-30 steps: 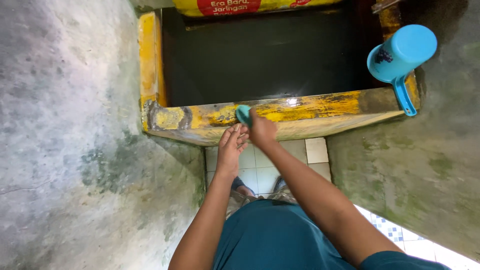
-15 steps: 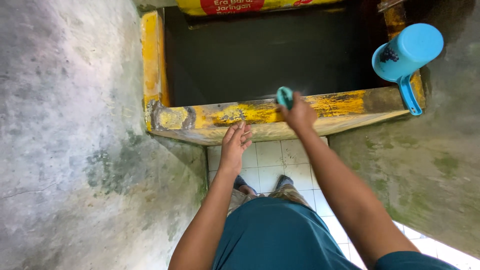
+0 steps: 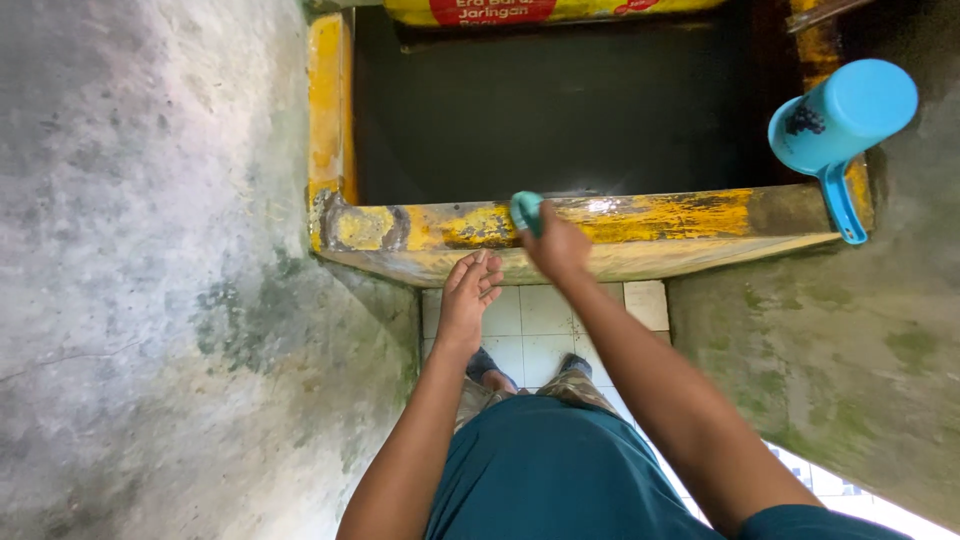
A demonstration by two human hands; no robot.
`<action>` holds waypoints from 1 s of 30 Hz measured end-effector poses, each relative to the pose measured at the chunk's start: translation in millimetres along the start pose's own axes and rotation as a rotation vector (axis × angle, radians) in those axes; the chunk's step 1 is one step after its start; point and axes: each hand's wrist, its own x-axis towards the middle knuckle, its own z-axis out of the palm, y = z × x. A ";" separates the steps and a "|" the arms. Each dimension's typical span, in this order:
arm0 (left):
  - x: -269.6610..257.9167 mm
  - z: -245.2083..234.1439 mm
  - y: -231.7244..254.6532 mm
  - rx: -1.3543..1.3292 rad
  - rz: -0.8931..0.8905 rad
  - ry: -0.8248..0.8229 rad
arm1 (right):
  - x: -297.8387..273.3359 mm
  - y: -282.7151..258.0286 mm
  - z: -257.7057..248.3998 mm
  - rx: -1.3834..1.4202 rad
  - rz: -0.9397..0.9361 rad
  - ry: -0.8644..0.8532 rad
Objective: The person picks up a blue dipper and a green brush, then sets the dipper on the edge of a water tank. They proceed to scrub the yellow-painted concrete rim of the tank with the brush, occasionally dipping it into the water.
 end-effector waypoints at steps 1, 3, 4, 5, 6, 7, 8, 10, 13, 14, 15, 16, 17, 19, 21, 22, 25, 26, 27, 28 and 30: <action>-0.9 -2.9 1.2 0.000 0.001 0.007 | -5.0 -14.2 8.8 0.019 -0.024 -0.030; -2.6 -5.5 5.1 0.001 0.004 0.020 | -12.7 -40.3 22.6 -0.065 -0.098 -0.138; -2.9 -6.8 6.7 0.001 0.006 0.030 | -15.7 -47.1 25.2 -0.109 -0.134 -0.192; -3.0 -8.3 8.3 0.002 0.008 0.040 | -18.2 -48.9 24.3 -0.091 -0.144 -0.193; -2.8 -9.5 10.1 0.003 0.010 0.049 | -20.3 -49.8 22.1 -0.071 -0.153 -0.193; -2.3 -10.7 11.7 -0.001 0.014 0.048 | -21.1 -50.6 19.4 -0.052 -0.161 -0.193; -2.5 -12.0 12.3 -0.006 0.016 0.047 | -20.9 -48.4 15.2 -0.057 -0.155 -0.187; -1.3 -11.7 12.7 -0.002 0.011 0.043 | -15.4 -36.2 1.9 -0.068 -0.139 -0.172; 3.5 -7.7 12.7 0.016 0.002 0.027 | -7.0 -12.9 -16.3 -0.033 -0.010 -0.115; 4.4 -6.4 11.7 0.020 0.003 0.017 | -2.7 -3.1 -22.1 -0.052 0.008 -0.092; 5.0 -5.4 10.4 0.023 0.004 0.008 | 2.4 7.9 -28.6 -0.070 0.025 -0.068; 6.5 -3.8 9.6 0.029 -0.002 0.006 | 8.3 19.3 -35.9 -0.089 0.043 -0.042; 7.5 -2.4 8.5 0.036 -0.008 0.004 | 12.8 30.6 -43.5 -0.104 0.102 -0.037; 8.5 -1.8 6.3 0.043 -0.010 -0.008 | 18.4 50.7 -57.8 -0.116 0.178 -0.012; 8.9 -3.2 5.0 0.041 -0.003 -0.026 | 22.0 64.4 -67.9 -0.115 0.206 0.025; 8.3 -4.5 4.9 0.046 -0.007 -0.023 | 21.8 66.8 -68.4 -0.119 0.201 0.041; 6.3 -9.6 7.9 0.058 -0.010 -0.014 | 21.3 64.5 -63.5 -0.129 0.171 0.092; 5.2 -11.1 9.6 0.060 -0.009 -0.008 | 20.4 59.6 -59.0 -0.130 0.150 0.109; 4.4 -13.0 11.6 0.061 -0.007 -0.003 | 19.4 54.3 -54.7 -0.131 0.130 0.126; 4.6 -15.2 13.4 0.059 -0.006 0.003 | 19.3 46.6 -48.0 -0.115 0.133 0.100; 4.2 -21.1 17.0 0.055 -0.007 0.018 | 17.3 20.8 -26.1 -0.083 0.139 0.045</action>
